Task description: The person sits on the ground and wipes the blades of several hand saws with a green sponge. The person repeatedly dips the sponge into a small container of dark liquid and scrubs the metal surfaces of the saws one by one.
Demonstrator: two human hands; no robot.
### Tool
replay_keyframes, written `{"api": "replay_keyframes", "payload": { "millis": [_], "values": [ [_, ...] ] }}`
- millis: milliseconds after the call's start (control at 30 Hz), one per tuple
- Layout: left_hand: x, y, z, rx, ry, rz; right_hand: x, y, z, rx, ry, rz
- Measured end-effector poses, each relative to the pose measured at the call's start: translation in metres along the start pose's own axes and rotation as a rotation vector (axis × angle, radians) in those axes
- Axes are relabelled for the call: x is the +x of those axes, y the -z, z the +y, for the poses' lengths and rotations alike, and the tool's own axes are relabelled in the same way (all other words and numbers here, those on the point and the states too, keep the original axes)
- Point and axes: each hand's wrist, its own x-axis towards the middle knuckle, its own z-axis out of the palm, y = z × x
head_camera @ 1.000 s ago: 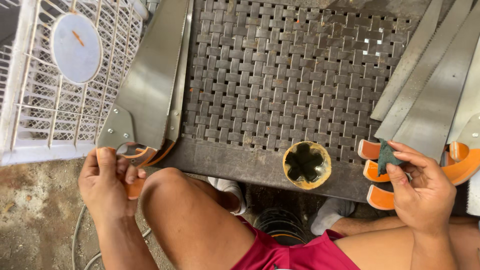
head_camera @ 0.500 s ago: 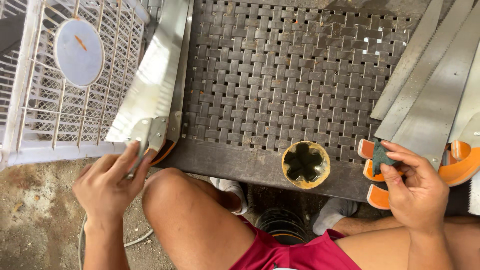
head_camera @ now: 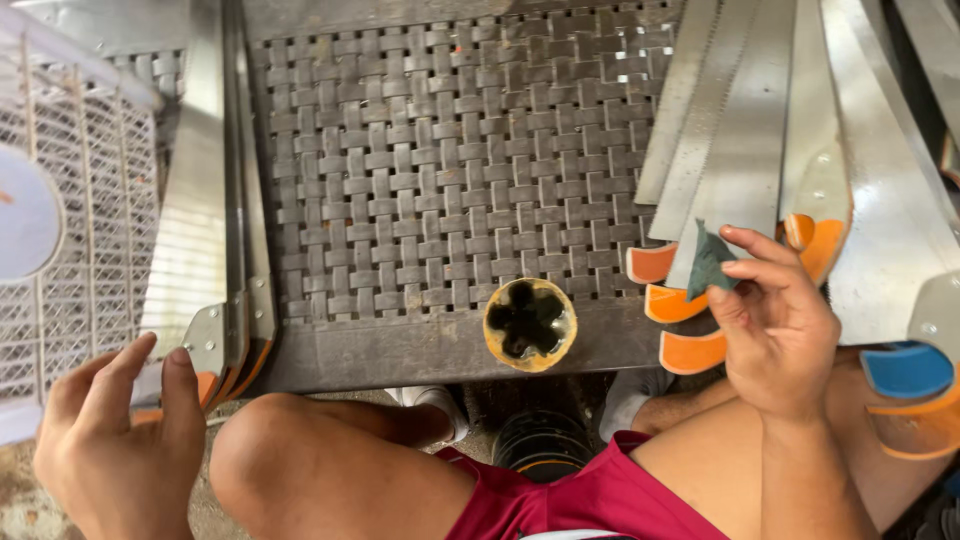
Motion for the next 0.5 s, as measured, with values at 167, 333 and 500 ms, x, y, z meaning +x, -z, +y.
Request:
{"api": "replay_keyframes", "payload": {
  "millis": [167,333,500],
  "values": [
    [0.027,0.0,0.148,-0.479,-0.134,-0.169,0.003,0.021,-0.016,0.171,0.039,0.156],
    [-0.003,-0.058,0.314,-0.825,-0.494,-0.402,0.0,0.054,-0.021,0.288,0.132,0.234],
    [-0.034,-0.1,0.405,-0.58,-0.599,-0.497,-0.011,0.074,-0.013,0.29,0.121,0.309]
  ]
}}
